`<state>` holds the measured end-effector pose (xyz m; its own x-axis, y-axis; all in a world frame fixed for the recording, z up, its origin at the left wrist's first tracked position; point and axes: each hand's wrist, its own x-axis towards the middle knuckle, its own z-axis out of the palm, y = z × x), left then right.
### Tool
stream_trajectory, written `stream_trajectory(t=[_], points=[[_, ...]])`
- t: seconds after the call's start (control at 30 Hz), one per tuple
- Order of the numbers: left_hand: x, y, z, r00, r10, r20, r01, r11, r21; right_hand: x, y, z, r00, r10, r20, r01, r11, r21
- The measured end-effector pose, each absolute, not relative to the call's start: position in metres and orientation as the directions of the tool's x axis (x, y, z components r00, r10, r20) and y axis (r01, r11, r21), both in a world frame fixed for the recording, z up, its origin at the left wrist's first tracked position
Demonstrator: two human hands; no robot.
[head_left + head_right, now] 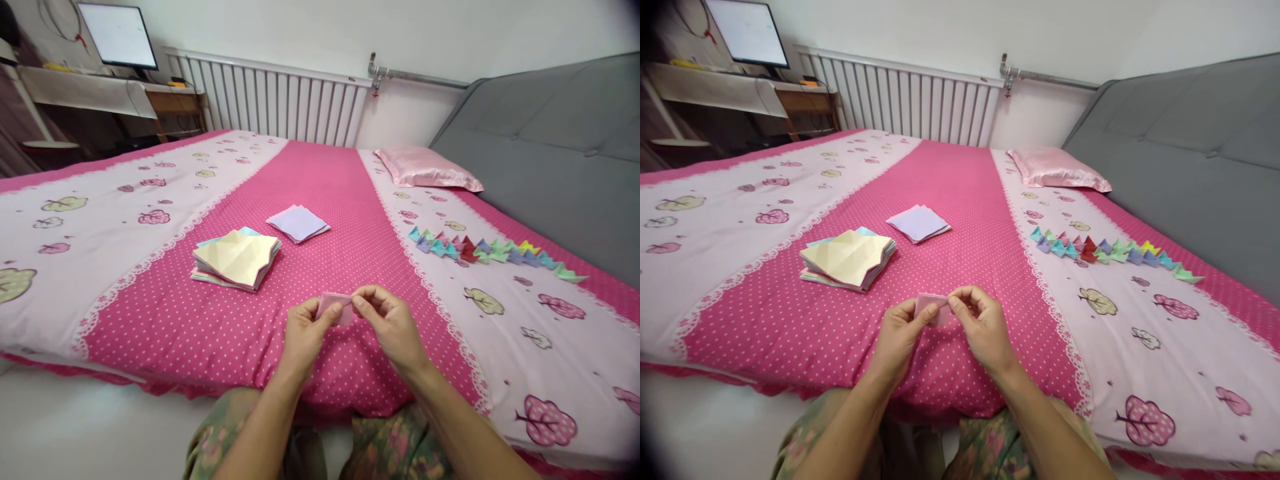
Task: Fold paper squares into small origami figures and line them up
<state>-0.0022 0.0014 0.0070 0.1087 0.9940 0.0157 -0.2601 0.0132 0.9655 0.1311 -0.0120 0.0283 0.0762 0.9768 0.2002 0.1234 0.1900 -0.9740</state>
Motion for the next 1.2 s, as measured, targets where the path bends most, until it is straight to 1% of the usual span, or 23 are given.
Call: stream_trajectory(t=[0.13, 0.2, 0.27, 0.37, 0.43, 0.57, 0.7, 0.8, 0.9, 1.2], points=[[-0.0037, 0.0007, 0.0072, 0.126, 0.991, 0.035, -0.171, -0.013, 0.985, 0.1325, -0.0121, 0.0291, 0.042, 0.980, 0.193, 0.163, 0.184, -0.969], [-0.0035, -0.0009, 0.0078, 0.180, 0.983, 0.044, -0.145, -0.018, 0.989, 0.1335, -0.0129, 0.0296, 0.013, 0.980, 0.197, 0.213, 0.190, -0.958], [-0.0028, -0.0028, 0.0082, 0.271, 0.961, 0.050, -0.125, -0.016, 0.992, 0.1345, -0.0135, 0.0298, -0.030, 0.981, 0.193, 0.253, 0.195, -0.948], [-0.0017, -0.0042, 0.0070, 0.350, 0.936, 0.039, -0.091, -0.008, 0.996, 0.1356, -0.0127, 0.0283, -0.097, 0.985, 0.142, 0.230, 0.161, -0.960], [-0.0013, -0.0034, 0.0048, 0.322, 0.946, 0.033, -0.092, -0.004, 0.996, 0.1358, -0.0111, 0.0265, -0.074, 0.993, 0.093, 0.155, 0.104, -0.982], [-0.0007, -0.0005, 0.0027, 0.224, 0.975, 0.007, -0.163, 0.031, 0.986, 0.1350, -0.0081, 0.0233, 0.050, 0.999, 0.003, -0.014, 0.004, -1.000], [-0.0011, 0.0008, 0.0051, 0.179, 0.984, -0.018, -0.264, 0.066, 0.962, 0.1337, -0.0078, 0.0236, 0.077, 0.996, -0.041, -0.086, -0.034, -0.996], [-0.0025, 0.0011, 0.0058, 0.173, 0.984, -0.031, -0.338, 0.089, 0.937, 0.1328, -0.0082, 0.0250, 0.079, 0.996, -0.032, -0.078, -0.026, -0.997], [-0.0041, 0.0013, 0.0050, 0.171, 0.984, -0.048, -0.372, 0.109, 0.922, 0.1325, -0.0084, 0.0254, 0.081, 0.997, -0.018, -0.051, -0.014, -0.999], [-0.0058, 0.0012, 0.0057, 0.174, 0.984, -0.036, -0.347, 0.095, 0.933, 0.1333, -0.0101, 0.0225, 0.124, 0.992, 0.020, 0.016, 0.018, -1.000]])
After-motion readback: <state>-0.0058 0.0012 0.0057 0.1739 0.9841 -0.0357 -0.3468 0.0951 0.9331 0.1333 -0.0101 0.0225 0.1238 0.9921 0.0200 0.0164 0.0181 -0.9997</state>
